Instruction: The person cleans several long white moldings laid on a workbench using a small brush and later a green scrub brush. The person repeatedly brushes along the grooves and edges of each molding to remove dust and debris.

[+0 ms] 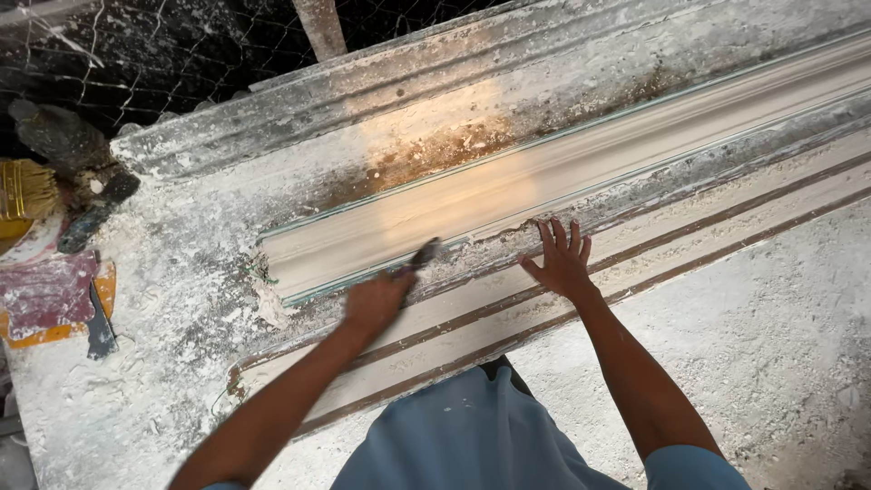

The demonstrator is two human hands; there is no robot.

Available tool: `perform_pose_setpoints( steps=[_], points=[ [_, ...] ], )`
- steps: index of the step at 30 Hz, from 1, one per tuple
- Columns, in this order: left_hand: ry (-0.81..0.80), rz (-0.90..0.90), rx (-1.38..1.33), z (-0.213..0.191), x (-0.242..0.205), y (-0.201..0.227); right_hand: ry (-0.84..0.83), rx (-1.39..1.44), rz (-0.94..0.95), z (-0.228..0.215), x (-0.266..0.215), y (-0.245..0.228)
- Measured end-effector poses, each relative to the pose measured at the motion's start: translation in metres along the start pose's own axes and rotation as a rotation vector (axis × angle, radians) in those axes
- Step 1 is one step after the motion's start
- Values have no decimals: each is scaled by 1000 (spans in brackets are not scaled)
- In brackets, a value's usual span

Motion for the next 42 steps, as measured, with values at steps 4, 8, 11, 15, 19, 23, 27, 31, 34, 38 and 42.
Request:
perform_pose_setpoints(
  steps=[4,8,11,15,19,23,27,31,34,38,42],
  points=[
    [127,52,-10,12,75,70,7,5,-1,-4,-2,-5],
    [221,120,49,8,85,78,22,51,4,-11,-7,-1],
    [146,87,30,2,45,40,45,57,-13,-8,-7,-5],
    [52,33,5,-1,33,36,79,9,11,-6,-6,-6],
    [106,43,-7,-1,83,89,48,51,5,-10,-5,-8],
    [17,46,19,1,96,105,26,83,-18,-12,-11,-10],
    [93,122,-50,-13,45,58,30,121,-84,-20,-12,10],
    [62,88,44,-19,-23,5,64,58,92,-11,-27,49],
    [63,79,161,-16,-30,5,127,105,153,2,-34,65],
    [217,179,155,3,41,69,148,165,135,10,-27,69],
    [348,207,157,19,107,125,91,214,175,7,-30,70]
  ],
)
Point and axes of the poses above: each hand's wrist, its own x-axis towards the middle knuckle, its own z-axis out of the palm, y = z × x, the point moved 2 cm from there along x, towards the middle knuckle, and after that the axes turned 11 degrees about -y, right-handed, at the moved point
